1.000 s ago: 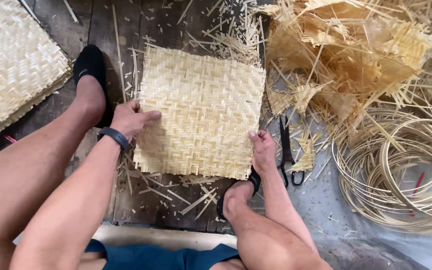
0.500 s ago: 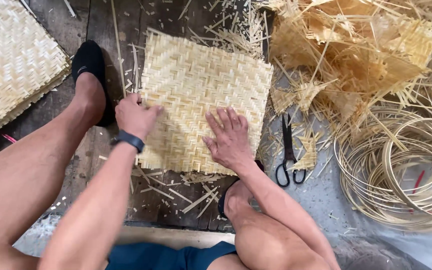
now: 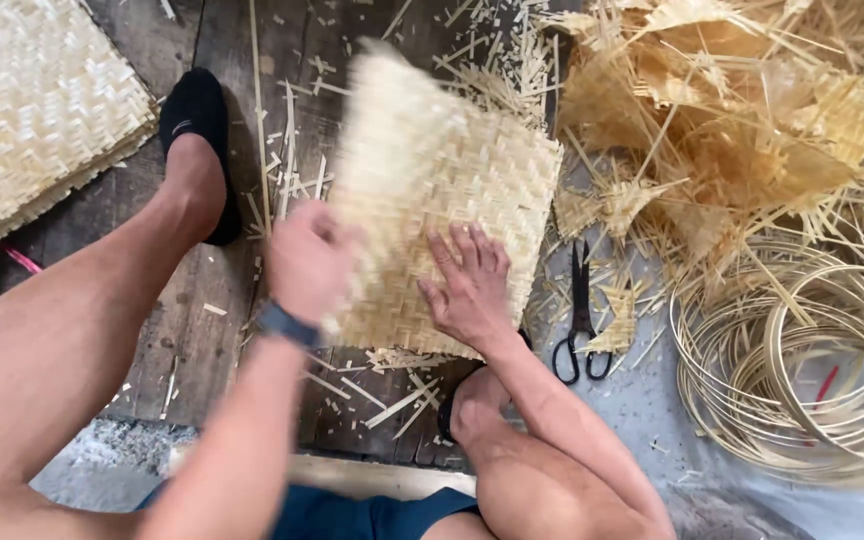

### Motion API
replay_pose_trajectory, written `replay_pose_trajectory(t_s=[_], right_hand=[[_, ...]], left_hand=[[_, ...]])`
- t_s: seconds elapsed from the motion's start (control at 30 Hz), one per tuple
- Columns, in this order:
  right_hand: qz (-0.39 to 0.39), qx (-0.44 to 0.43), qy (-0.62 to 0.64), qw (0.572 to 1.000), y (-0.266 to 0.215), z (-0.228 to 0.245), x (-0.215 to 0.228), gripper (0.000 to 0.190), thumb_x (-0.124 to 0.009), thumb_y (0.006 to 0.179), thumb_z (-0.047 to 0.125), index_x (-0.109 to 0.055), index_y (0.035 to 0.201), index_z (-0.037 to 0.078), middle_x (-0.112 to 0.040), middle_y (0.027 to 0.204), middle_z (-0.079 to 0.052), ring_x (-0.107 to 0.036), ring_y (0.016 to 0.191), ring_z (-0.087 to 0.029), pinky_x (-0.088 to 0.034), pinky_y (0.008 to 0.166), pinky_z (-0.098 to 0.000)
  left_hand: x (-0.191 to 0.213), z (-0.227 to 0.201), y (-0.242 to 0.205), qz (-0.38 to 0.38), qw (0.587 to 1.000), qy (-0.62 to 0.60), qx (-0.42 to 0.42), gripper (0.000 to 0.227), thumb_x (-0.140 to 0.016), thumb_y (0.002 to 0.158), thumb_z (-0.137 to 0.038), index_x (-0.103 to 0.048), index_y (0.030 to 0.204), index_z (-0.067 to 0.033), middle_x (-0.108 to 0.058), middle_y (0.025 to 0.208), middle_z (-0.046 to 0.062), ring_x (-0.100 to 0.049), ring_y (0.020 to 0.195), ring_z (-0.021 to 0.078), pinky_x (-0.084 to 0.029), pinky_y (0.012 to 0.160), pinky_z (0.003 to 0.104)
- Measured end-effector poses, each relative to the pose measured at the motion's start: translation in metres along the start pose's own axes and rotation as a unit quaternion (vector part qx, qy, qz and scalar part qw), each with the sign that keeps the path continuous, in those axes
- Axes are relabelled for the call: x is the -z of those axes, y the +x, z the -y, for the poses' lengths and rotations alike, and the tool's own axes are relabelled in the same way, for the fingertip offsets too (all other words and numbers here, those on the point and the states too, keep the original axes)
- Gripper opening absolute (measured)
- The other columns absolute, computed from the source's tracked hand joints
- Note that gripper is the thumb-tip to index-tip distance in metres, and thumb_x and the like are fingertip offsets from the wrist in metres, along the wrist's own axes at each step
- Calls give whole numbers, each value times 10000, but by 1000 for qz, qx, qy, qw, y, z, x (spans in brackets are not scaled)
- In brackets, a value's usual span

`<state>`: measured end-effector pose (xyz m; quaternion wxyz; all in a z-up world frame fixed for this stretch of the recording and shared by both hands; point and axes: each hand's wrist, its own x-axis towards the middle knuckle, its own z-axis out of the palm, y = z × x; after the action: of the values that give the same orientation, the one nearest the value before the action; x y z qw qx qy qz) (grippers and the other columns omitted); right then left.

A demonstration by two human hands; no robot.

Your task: Manufacturing a bamboo basket by fitting a woven base onto a wooden mold and trimming the edges with a knife and scissors.

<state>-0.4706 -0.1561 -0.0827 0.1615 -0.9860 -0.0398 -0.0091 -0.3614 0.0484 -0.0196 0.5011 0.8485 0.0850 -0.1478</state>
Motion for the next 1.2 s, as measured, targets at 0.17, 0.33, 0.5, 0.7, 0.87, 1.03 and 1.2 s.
replay_pose_trajectory(t_s=[0.17, 0.33, 0.5, 0.7, 0.87, 1.03, 1.2], right_hand=[[6, -6, 4, 1000, -4, 1, -1, 686, -663, 926, 420, -467, 1525, 149, -394, 1536, -180, -294, 1456, -405, -190, 1175, -582], [-5, -30, 37, 999, -15, -12, 9, 696, -696, 912, 414, -482, 1520, 151, -421, 1542, -157, -316, 1471, -381, -217, 1179, -564], [-308, -168, 108, 930, -64, -79, 53, 470, -675, 959, 88, -580, 1418, 61, -652, 1385, -155, -580, 1385, -347, -454, 1171, -453], [-262, -451, -209, 827, -238, -234, 145, 503, -848, 822, 158, -639, 1259, 22, -540, 1284, -188, -493, 1223, -391, -377, 1046, -491], [-19, -545, -305, 781, -335, -287, 168, 226, -739, 877, 233, -738, 1054, 93, -625, 1200, -150, -549, 1188, -349, -388, 1045, -521], [-58, -455, -150, 876, -357, -287, 187, 178, -677, 937, 185, -759, 1053, 79, -676, 1045, -142, -620, 1076, -347, -485, 952, -499], [-187, -436, -270, 838, -351, -271, 213, 111, -676, 1036, 111, -732, 1118, 60, -687, 1046, -144, -675, 927, -293, -574, 731, -435]], left_hand=[[12, 72, 72, 20, 997, 78, -6, 280, -923, 739, -167, -721, 811, 14, -688, 683, 83, -594, 579, 155, -494, 565, 333], [11, 97, 85, 99, 994, 31, 42, 340, -937, 730, -232, -726, 798, 26, -632, 685, 3, -500, 614, 85, -440, 538, 330], [6, 107, 87, 95, 994, 3, 58, 301, -900, 786, -178, -738, 956, 10, -656, 835, -3, -538, 689, 82, -452, 589, 273], [-4, 164, 109, 62, 998, 10, -23, 595, -947, 830, -163, -649, 1280, 88, -693, 1015, 57, -610, 810, 94, -500, 670, 240], [-5, 123, 86, -4, 991, 121, -64, 726, -965, 829, -202, -586, 1361, 115, -677, 1151, 195, -651, 955, 225, -538, 779, 343], [5, 114, 79, -64, 962, 223, -141, 853, -1005, 797, -229, -508, 1385, 140, -600, 1275, 334, -614, 1122, 393, -509, 955, 487], [11, 123, 94, -160, 944, 259, -130, 668, -848, 934, -344, -573, 1226, 189, -649, 1179, 348, -644, 1068, 414, -518, 949, 514]])
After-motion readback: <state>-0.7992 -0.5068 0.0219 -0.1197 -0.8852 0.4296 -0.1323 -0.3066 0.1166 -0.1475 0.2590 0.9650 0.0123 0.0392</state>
